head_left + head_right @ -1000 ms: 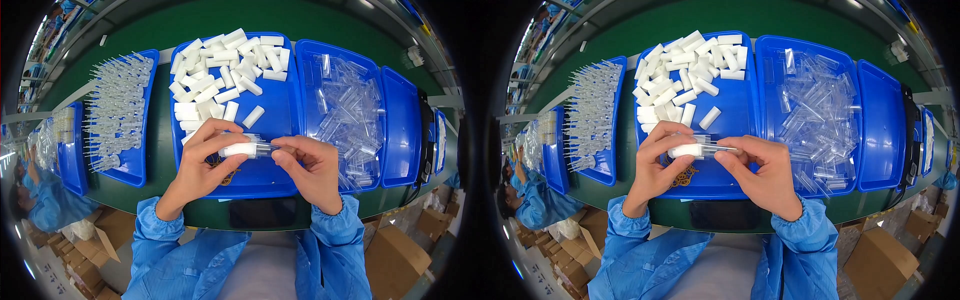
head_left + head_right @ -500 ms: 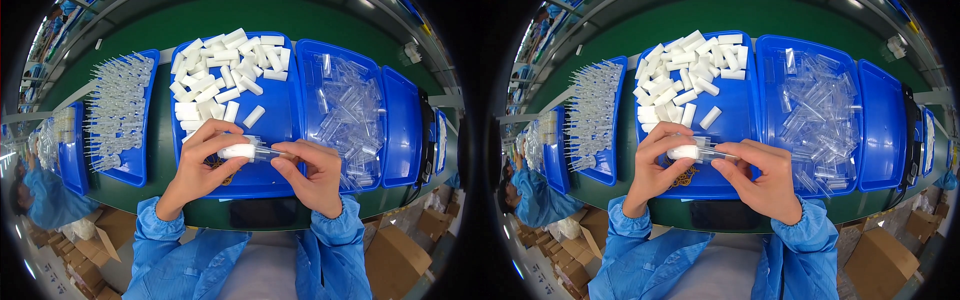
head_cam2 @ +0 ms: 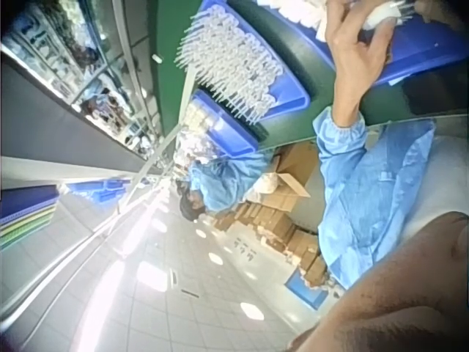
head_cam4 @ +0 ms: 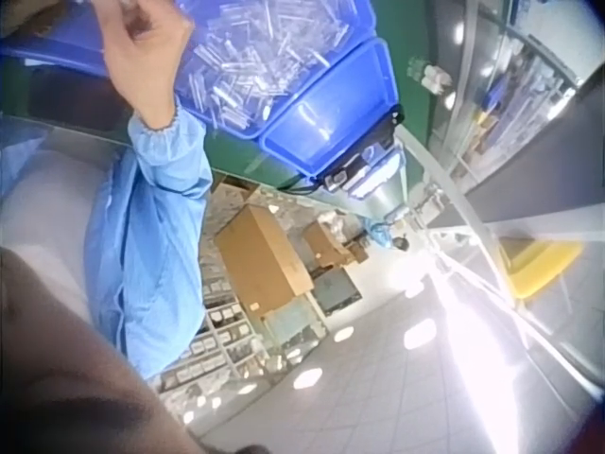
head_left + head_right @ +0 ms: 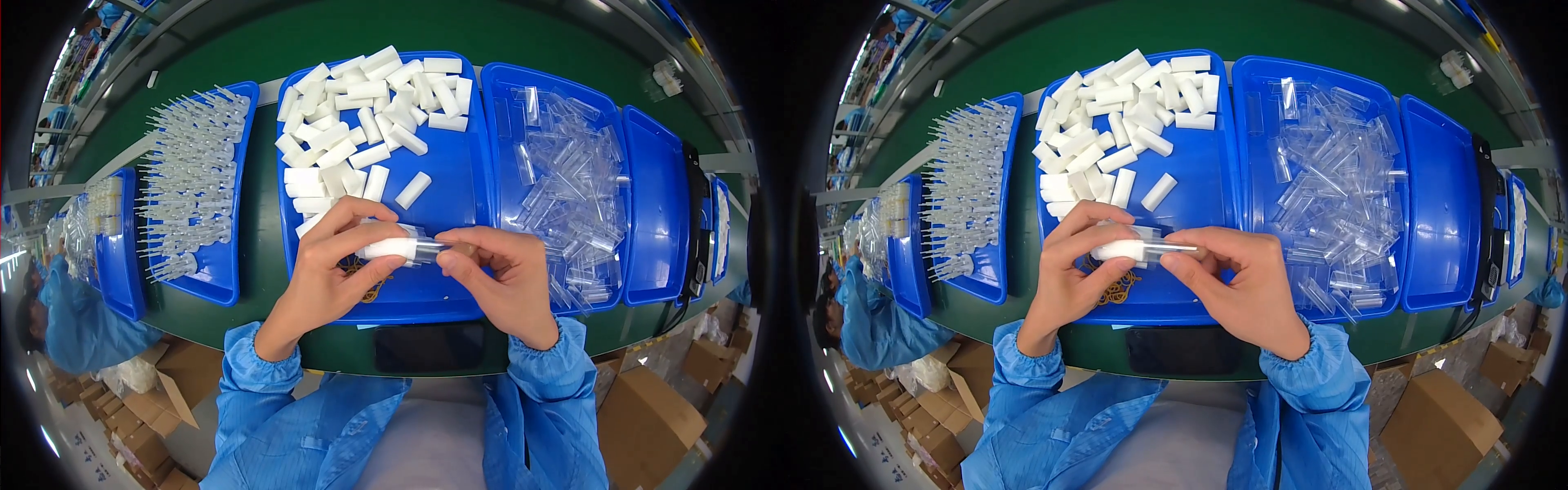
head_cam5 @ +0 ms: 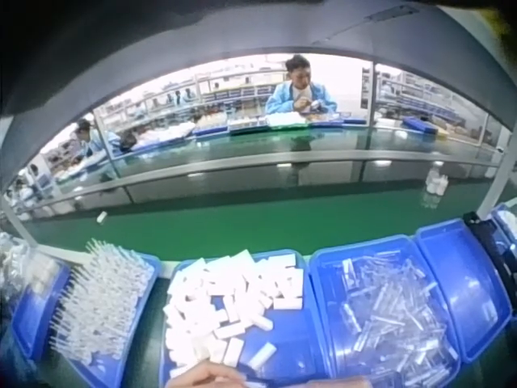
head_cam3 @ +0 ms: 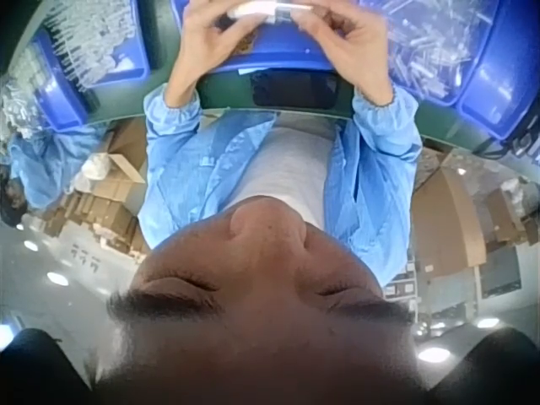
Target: The person attaches white sleeves and clear plastic covers onto the prongs of plastic bases by hand. The person then secures the assembled bundles with rubber bands and sets them on the workbench.
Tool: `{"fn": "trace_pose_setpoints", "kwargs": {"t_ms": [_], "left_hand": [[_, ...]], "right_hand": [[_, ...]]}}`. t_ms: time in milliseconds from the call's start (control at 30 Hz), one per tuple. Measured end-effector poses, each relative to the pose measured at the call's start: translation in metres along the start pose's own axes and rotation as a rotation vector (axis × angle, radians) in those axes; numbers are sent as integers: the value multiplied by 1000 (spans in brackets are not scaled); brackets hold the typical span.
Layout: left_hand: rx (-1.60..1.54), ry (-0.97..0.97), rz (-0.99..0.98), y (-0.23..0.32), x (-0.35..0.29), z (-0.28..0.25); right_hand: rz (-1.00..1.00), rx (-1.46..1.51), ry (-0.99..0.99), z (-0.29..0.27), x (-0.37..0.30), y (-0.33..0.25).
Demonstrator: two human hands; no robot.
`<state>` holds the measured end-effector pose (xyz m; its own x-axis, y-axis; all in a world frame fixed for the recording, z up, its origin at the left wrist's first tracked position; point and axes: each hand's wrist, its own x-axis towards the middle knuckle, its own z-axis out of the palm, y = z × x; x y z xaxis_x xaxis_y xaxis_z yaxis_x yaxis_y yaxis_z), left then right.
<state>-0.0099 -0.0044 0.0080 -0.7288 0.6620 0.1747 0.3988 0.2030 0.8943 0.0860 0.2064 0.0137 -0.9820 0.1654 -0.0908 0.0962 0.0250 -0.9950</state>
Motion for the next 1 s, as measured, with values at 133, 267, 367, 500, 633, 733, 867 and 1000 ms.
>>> {"fn": "trace_pose_setpoints", "kwargs": {"t_ms": [133,267,367,500,633,733,867,1000], "left_hand": [[-19,-13,-18,2,0,-1],[6,-11,-25,4,2,-5],[-7,-31,-47,4,2,-5],[-316,-18,-93,0,2,-13],[-539,-81,-275,-3,4,-14],[-589,-102,-277,-9,2,-15],[-640,-141,-254,-9,-1,-11],[-755,-193,-282,-5,-6,1]], "right_hand": [[-15,-23,-12,1,1,-1],[-109,-265,-85,-5,1,-13],[-357,-474,-35,-4,6,-9],[-392,-465,14,-8,7,-13],[-404,-450,38,-11,5,-14],[-402,-445,43,-12,5,-13],[-452,-477,48,-8,5,-14],[-570,-524,37,7,2,-10]]}}
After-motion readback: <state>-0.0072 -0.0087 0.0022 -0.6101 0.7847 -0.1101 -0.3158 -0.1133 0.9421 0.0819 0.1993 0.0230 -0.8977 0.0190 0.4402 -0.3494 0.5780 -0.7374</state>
